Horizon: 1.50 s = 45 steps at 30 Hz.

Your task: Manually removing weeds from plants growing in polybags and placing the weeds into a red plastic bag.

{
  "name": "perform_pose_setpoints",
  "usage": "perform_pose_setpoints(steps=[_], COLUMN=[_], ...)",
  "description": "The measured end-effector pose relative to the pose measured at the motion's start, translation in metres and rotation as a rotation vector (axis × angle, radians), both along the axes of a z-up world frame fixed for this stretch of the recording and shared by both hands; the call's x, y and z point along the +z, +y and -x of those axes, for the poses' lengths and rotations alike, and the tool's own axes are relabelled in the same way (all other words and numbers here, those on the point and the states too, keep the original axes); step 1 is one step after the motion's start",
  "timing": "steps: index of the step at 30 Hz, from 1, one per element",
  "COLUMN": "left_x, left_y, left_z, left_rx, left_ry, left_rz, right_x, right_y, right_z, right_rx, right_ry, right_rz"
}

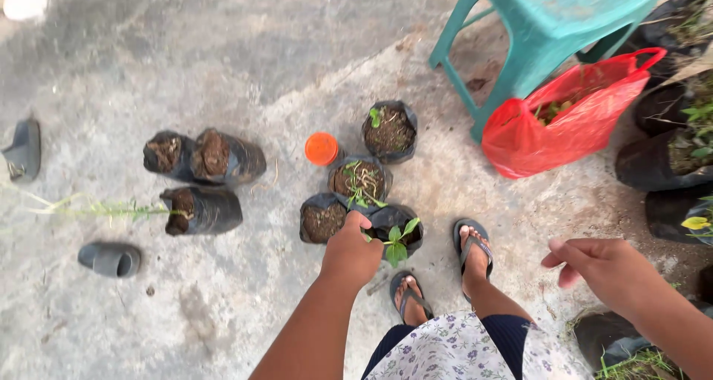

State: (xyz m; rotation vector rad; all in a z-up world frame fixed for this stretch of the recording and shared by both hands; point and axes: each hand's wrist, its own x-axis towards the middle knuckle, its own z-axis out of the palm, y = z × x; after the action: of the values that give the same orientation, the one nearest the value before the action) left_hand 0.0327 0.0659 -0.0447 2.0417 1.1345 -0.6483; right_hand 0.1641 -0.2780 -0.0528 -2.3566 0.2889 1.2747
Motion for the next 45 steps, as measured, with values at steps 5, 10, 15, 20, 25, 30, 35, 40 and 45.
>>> perform_pose_setpoints(steps=[5,10,15,20,25,30,35,40,45], left_x=[0.006,0.021,0.032,0.033,0.033,0.037,0.046,0.049,0.052], left_y=[-0.006,-0.026,-0.055,-0.095,-0.141,-0.190,-0.222,-0.216,-0.189], left_z=[-0.020,-0.040,-0.066,-0.109,-0.163,-0.218,-0.262,-0.303,-0.355], left_rx=[-0.122,-0.243,-0.342,-0.345,-0.334,-0.336,-0.318,-0.370,-0.345], left_ry=[-0.121,-0.100,-0.084,-0.117,-0.068,-0.154,-0.212,-0.294,-0.261], left_rz=[-0.001,0.054,0.028,0.065,0.030,0.025,0.083,0.068,0.108], right_x=[-0.017,-0.064,-0.156,-0.151,-0.138,-0.127,-0.051,-0.016,-0.058], right_y=[-0.074,-0.161,-0.261,-0.318,-0.371,-0.403,-0.360,-0.313,-0.302], right_z=[0.026,0.073,0.138,0.115,0.052,0.014,-0.060,-0.113,-0.128], right_rx=[-0.203,-0.430,-0.531,-0.540,-0.368,-0.200,-0.234,-0.490,-0.372], right_ry=[-0.074,-0.045,-0.030,0.033,0.106,0.197,0.126,0.095,0.087], right_rz=[-0.179,-0.116,-0.176,-0.021,0.011,0.038,0.084,-0.209,-0.195])
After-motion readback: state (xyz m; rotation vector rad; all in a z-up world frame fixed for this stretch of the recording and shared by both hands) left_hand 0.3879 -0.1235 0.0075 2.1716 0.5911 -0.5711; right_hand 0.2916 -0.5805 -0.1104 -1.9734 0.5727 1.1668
